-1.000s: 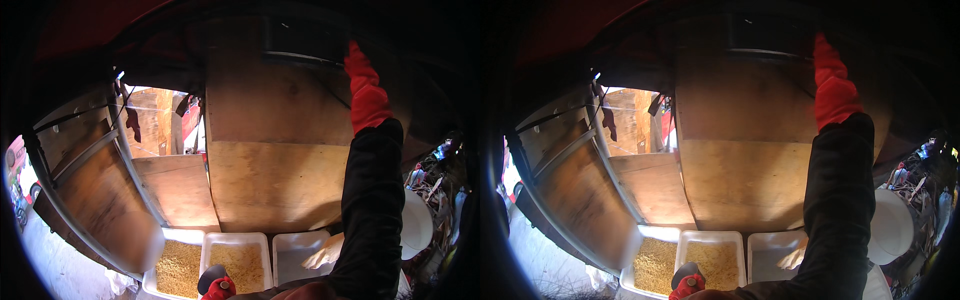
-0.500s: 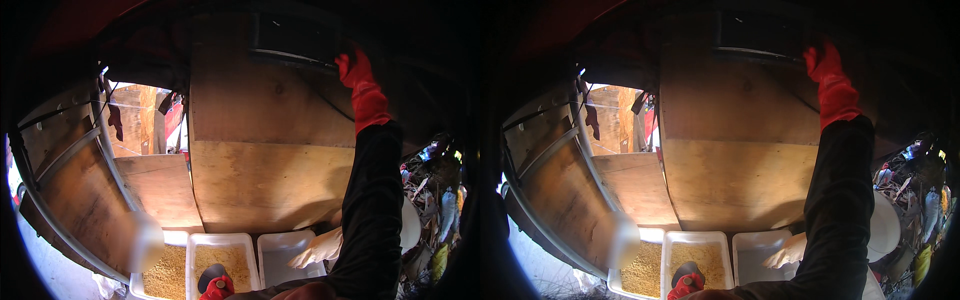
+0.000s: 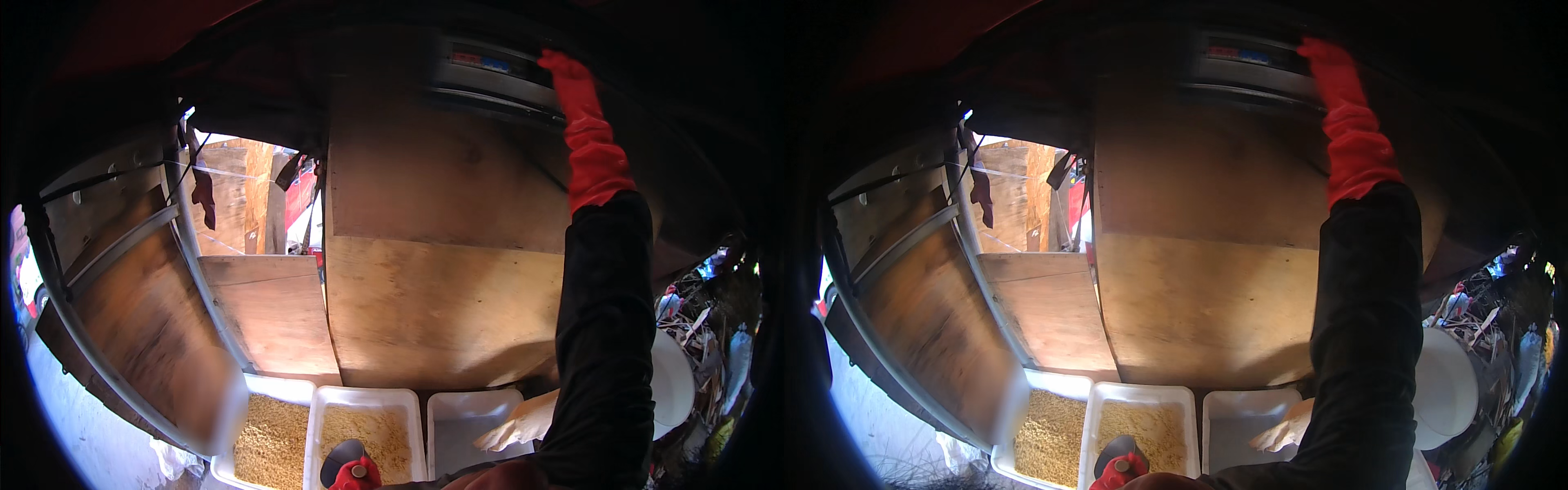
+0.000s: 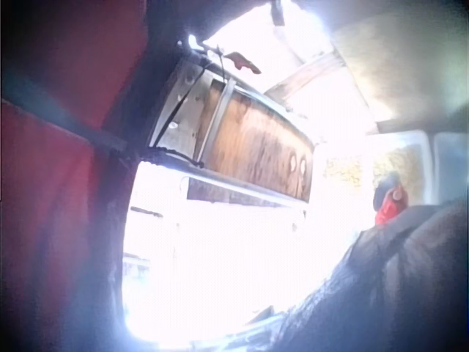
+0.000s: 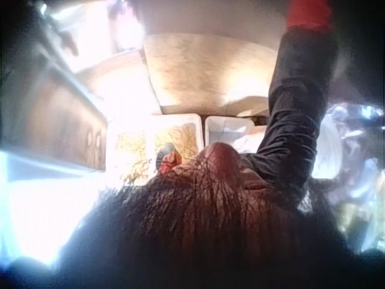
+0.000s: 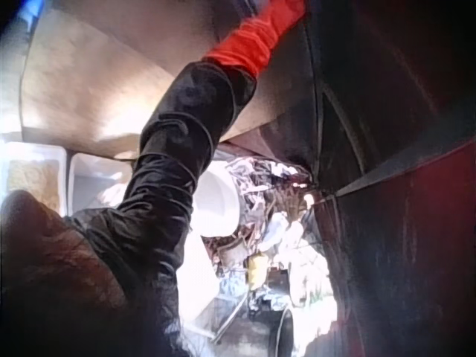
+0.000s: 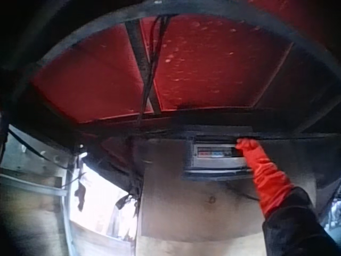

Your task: The person washes grains in a metal bowl under running water, then pours the grains into a grinding machine. The person repeatedly scoops grains from a white container and feeds them into the machine's hopper.

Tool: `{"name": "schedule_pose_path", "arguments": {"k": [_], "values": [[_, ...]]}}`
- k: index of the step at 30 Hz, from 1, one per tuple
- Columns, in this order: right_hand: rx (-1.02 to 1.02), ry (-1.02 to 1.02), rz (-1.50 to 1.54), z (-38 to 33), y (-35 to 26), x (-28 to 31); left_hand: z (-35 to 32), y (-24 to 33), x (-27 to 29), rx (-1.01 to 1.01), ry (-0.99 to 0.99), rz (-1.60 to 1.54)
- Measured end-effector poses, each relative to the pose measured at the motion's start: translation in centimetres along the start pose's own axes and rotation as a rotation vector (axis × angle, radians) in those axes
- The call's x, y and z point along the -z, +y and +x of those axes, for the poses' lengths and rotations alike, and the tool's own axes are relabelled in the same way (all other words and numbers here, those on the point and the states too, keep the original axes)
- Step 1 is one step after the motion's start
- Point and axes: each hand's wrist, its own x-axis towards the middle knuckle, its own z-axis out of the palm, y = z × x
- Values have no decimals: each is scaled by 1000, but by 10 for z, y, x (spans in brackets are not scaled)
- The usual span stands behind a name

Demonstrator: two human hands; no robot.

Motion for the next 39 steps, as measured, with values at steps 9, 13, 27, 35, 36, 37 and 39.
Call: {"name": "schedule_pose_path", "arguments": {"k": [9, 13, 27, 35, 36, 37, 39], "values": [[-25, 92, -373, -6, -69, -28, -7, -10, 21, 15, 131, -64], [-91, 108, -440, 2, -75, -37, -5, -11, 24, 19, 155, -89], [41, 400, -427, 3, -65, -55, 0, -24, 27, 40, 154, -186], [-121, 135, -455, -12, -93, -44, -16, -45, 29, 116, 117, -351], [-67, 127, -343, -20, -103, -39, -15, -46, 25, 133, 89, -410], [-21, 104, -223, -34, -114, -36, -18, -47, 23, 157, 62, -494], [59, 52, 1, -57, -130, -21, -14, -46, 12, 203, -9, -679]]}}
